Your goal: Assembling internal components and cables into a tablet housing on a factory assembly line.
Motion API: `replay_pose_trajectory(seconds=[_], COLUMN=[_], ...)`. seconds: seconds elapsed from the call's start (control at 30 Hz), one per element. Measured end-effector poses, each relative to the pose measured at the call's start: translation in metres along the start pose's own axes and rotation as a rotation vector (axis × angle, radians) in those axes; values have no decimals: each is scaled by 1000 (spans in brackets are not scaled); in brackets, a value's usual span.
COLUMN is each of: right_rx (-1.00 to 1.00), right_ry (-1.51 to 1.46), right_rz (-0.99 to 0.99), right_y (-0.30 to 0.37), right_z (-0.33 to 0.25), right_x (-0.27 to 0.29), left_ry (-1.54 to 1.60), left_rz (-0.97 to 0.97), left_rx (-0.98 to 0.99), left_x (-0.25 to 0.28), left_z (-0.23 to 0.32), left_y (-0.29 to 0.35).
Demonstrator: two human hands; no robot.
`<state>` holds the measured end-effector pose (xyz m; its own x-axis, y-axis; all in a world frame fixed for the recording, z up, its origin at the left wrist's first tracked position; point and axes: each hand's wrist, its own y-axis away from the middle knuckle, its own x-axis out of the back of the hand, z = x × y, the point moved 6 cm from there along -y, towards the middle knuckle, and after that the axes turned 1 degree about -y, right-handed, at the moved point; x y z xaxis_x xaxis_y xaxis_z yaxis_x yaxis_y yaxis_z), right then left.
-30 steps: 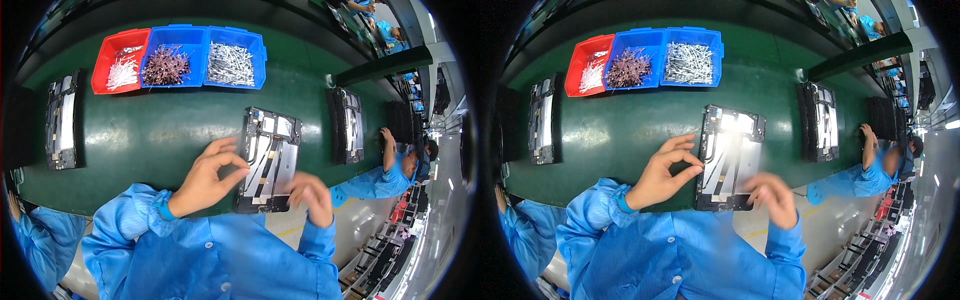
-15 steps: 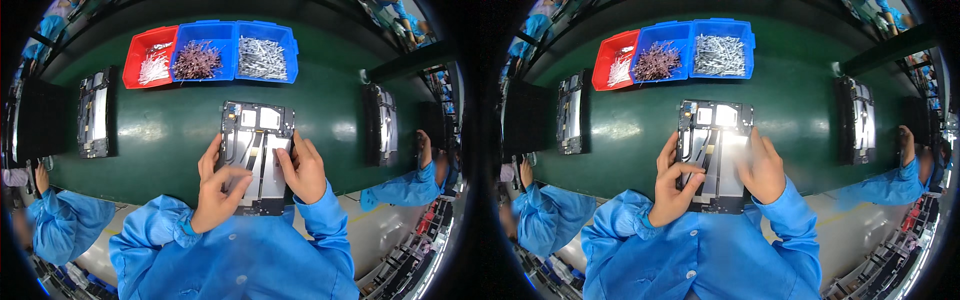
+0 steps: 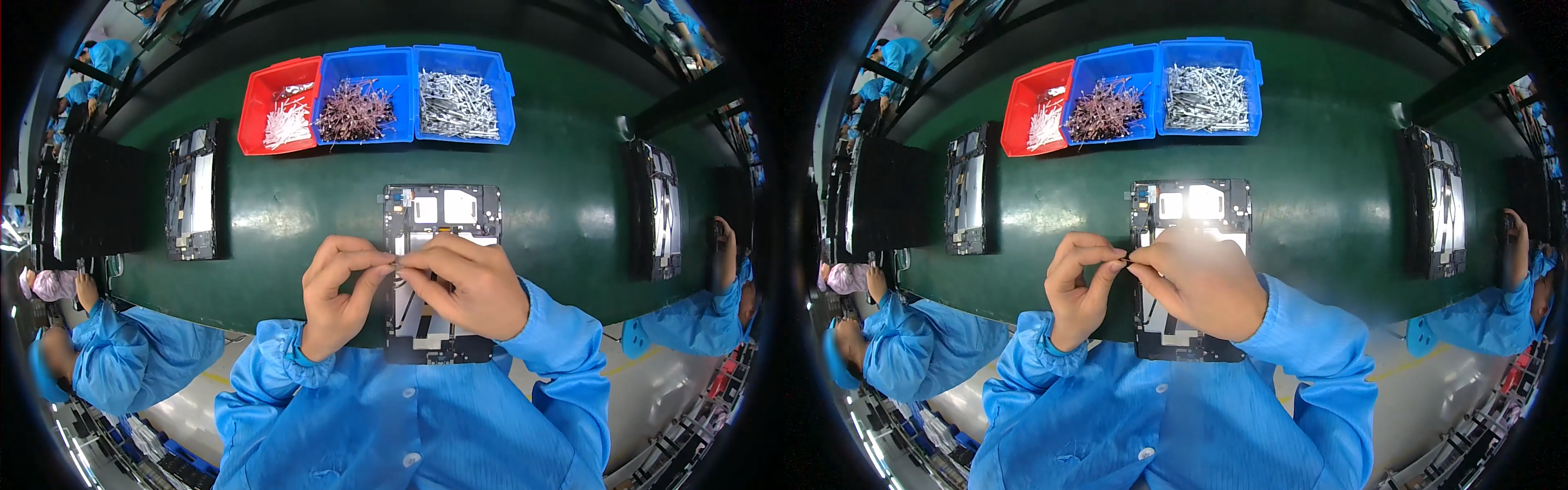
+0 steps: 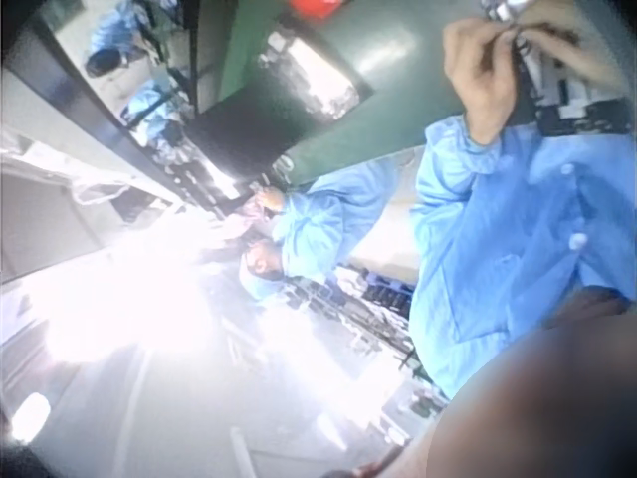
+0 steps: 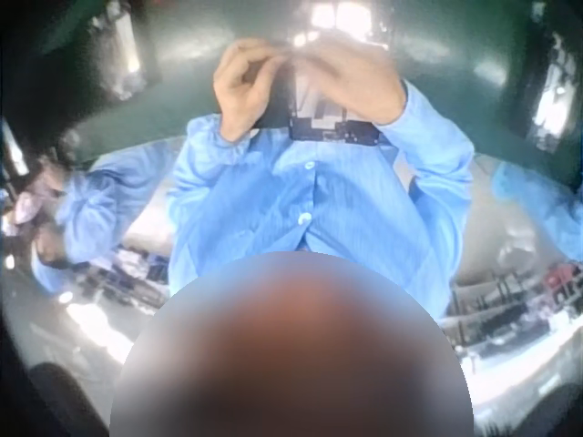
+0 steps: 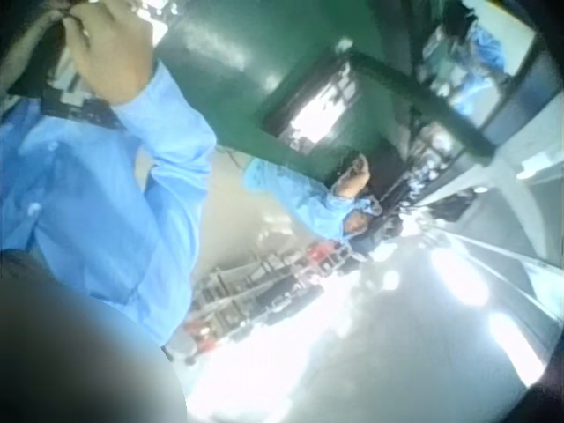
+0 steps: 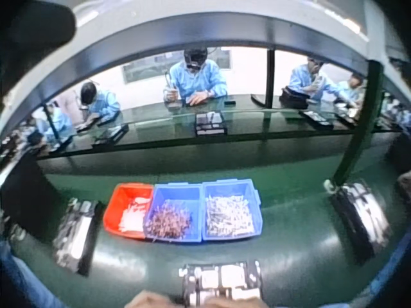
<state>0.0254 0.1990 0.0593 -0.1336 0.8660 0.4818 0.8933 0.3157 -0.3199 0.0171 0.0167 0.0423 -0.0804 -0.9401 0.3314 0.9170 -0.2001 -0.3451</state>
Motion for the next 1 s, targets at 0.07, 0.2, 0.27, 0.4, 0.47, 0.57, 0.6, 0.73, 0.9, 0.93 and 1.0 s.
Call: replay_pose_trajectory(seconds=[0.07, 0.2, 0.27, 0.4, 0.47, 0.57, 0.6, 0.73, 0.9, 0.93, 1.0], right_rx=[53, -20, -22, -6, -33, -96, -98, -98, -103, -106, -115], right_ry=[12, -37, -55, -27, 86, 106, 107, 77, 59, 71, 79], right_rz=[37, 62, 76, 114, 102, 45, 45, 46, 52, 36, 22], right_y=[-1, -2, -3, -4, -5, -10, -10, -9, -7, -8, -8], right_z=[-4, -5, -5, 4, 11, 25, 30, 47, 53, 53, 54], right_x=[-2, -1, 2, 6, 11, 9, 6, -5, -8, -8, -8], left_ry=[-35, -59, -62, -54, -3, -36, -59, -75, 262, 255, 245], left_rz=[-5, -7, 1, -103, -256, -456, -434, -484, -478, -493, -514], left_rx=[-25, -80, -80, 68, 388, 432, 368, 339, 686, 731, 781], left_x=[1, 0, 0, 1, 0, -13, -17, -25, -23, -24, -24], left_z=[0, -1, -4, -6, -26, -32, -26, -44, -70, -71, -71], left_y=[0, 1, 2, -6, 1, -1, -5, -19, -42, -43, -45])
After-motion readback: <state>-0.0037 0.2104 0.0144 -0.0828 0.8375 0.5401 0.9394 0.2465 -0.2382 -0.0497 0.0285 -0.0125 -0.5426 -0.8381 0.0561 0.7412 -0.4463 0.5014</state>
